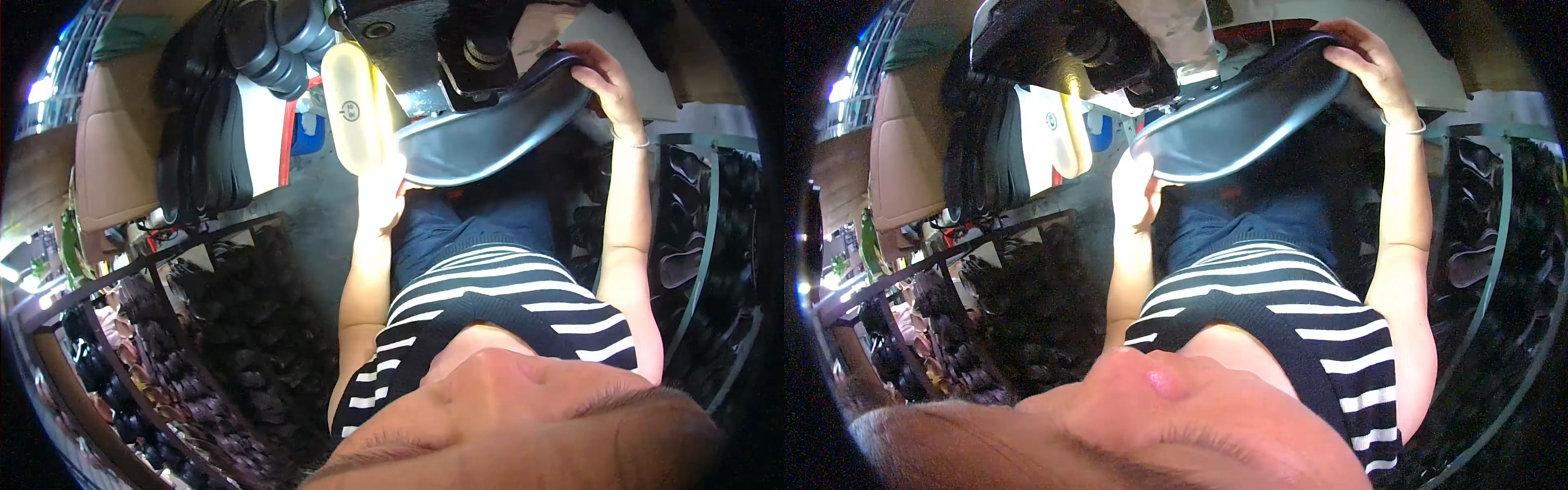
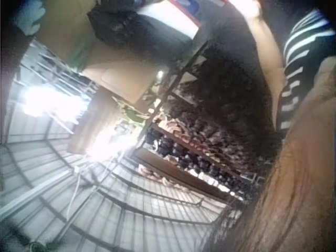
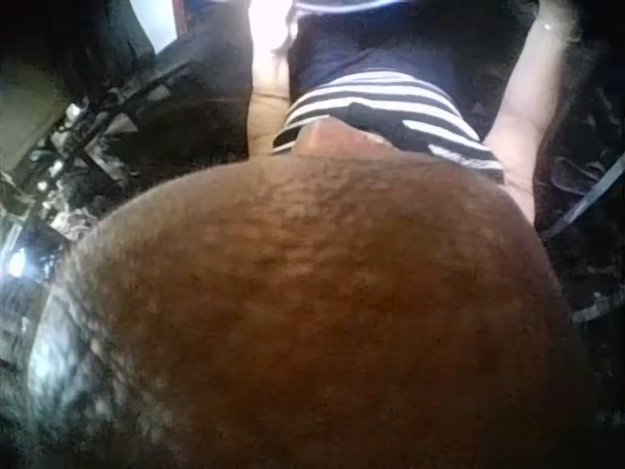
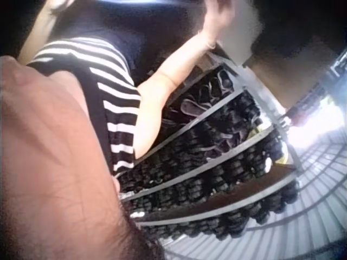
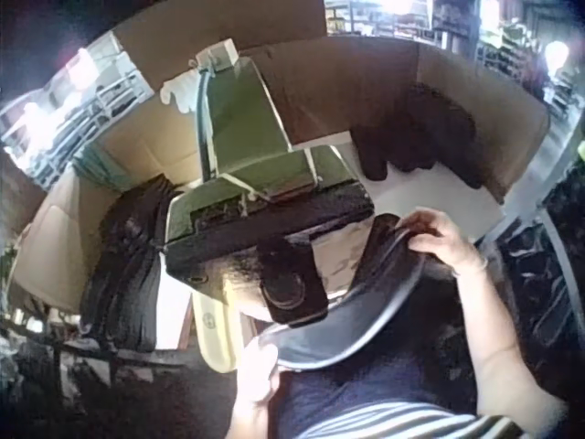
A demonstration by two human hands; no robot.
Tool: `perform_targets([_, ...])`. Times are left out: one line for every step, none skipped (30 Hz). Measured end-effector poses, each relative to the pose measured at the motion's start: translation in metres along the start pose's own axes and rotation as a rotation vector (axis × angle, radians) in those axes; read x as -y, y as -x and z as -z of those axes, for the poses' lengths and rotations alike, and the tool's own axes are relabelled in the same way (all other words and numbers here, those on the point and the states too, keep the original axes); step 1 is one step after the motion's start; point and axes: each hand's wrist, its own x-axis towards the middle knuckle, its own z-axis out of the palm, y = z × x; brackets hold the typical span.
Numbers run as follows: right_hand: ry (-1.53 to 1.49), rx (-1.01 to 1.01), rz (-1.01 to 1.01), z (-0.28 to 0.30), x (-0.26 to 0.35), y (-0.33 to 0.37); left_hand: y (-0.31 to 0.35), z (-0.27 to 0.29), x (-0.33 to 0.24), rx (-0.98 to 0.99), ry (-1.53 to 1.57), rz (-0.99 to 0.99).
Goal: The person retrieves shoe soles, rotates and feeds each sole through a machine head by hand, and places the soles onto a surface.
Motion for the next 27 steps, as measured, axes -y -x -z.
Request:
perform_targets([0.019,0.049,0.002,-0.012,0.013,-0.001,0.005,0.007,0.002,-0.042,0.133,-0.005])
perform_targets([0.130,0.059,0.019,-0.024,0.027,0.002,0.006,0.011,-0.001,-0.077,0.271,-0.008])
perform_targets([0.210,0.050,0.015,-0.039,0.034,0.003,0.009,0.027,-0.002,-0.028,0.454,-0.014])
perform_targets([0.290,0.040,0.010,-0.054,0.040,0.006,0.010,0.042,-0.004,-0.022,0.372,-0.013])
perform_targets([0.372,0.057,0.017,-0.068,0.053,0.008,0.011,0.050,-0.010,-0.064,0.294,-0.026])
perform_targets([0.389,0.019,0.097,-0.080,0.053,0.012,0.010,0.056,-0.016,-0.097,0.218,-0.037])
perform_targets([0.381,0.001,0.108,-0.092,0.056,0.015,0.009,0.065,-0.020,-0.074,0.239,-0.033])
perform_targets([0.382,-0.017,0.116,-0.102,0.061,0.017,0.008,0.075,-0.022,-0.047,0.268,-0.029])
perform_targets([0.401,0.001,0.121,-0.110,0.062,0.017,0.008,0.087,-0.021,-0.014,0.271,0.019])
perform_targets([0.421,0.020,0.127,-0.117,0.062,0.017,0.012,0.097,-0.022,-0.016,0.295,0.086])
perform_targets([0.405,0.039,0.120,-0.123,0.063,0.015,0.014,0.102,-0.019,-0.028,0.272,0.113])
perform_targets([0.426,0.073,0.121,-0.128,0.065,0.011,0.019,0.113,-0.010,-0.048,0.243,0.137])
perform_targets([0.486,0.095,0.183,-0.132,0.066,0.008,0.030,0.141,0.013,-0.028,0.116,0.250])
perform_targets([0.548,0.112,0.242,-0.134,0.062,0.004,0.028,0.141,0.012,-0.002,-0.012,0.363])
perform_targets([0.551,0.106,0.240,-0.134,0.059,0.000,0.029,0.135,0.016,0.078,-0.270,0.446])
perform_targets([0.600,0.158,0.233,-0.133,0.055,-0.004,0.030,0.124,0.024,0.133,-0.376,0.503])
perform_targets([0.640,0.223,0.231,-0.136,0.053,-0.007,0.024,0.108,0.019,0.356,-0.382,0.562])
perform_targets([0.643,0.220,0.225,-0.139,0.054,-0.008,0.015,0.080,0.010,0.434,-0.492,0.569])
perform_targets([0.683,0.241,0.204,-0.142,0.057,-0.011,0.004,0.052,-0.003,0.502,-0.544,0.546])
perform_targets([0.722,0.262,0.184,-0.145,0.059,-0.012,0.000,0.025,-0.005,0.448,-0.273,0.381])
perform_targets([0.741,0.224,0.240,-0.146,0.058,-0.013,-0.010,0.004,-0.006,0.385,-0.390,0.151])
perform_targets([0.747,0.220,0.236,-0.146,0.053,-0.009,-0.024,-0.024,-0.020,0.329,-0.324,-0.091])
perform_targets([0.639,0.127,0.220,-0.148,0.048,-0.005,-0.030,-0.036,-0.020,0.195,-0.161,-0.015])
perform_targets([0.537,0.032,0.200,-0.149,0.043,-0.001,-0.036,-0.042,-0.019,0.200,-0.160,-0.020])
perform_targets([0.268,-0.017,0.156,-0.148,0.034,0.008,-0.040,-0.046,-0.018,0.141,-0.140,-0.002])
perform_targets([0.213,-0.030,0.088,-0.149,0.027,0.020,-0.044,-0.050,-0.017,0.081,-0.122,0.016])
perform_targets([-0.126,0.101,-0.168,-0.148,0.008,0.045,-0.046,-0.060,-0.014,0.000,-0.083,-0.020])
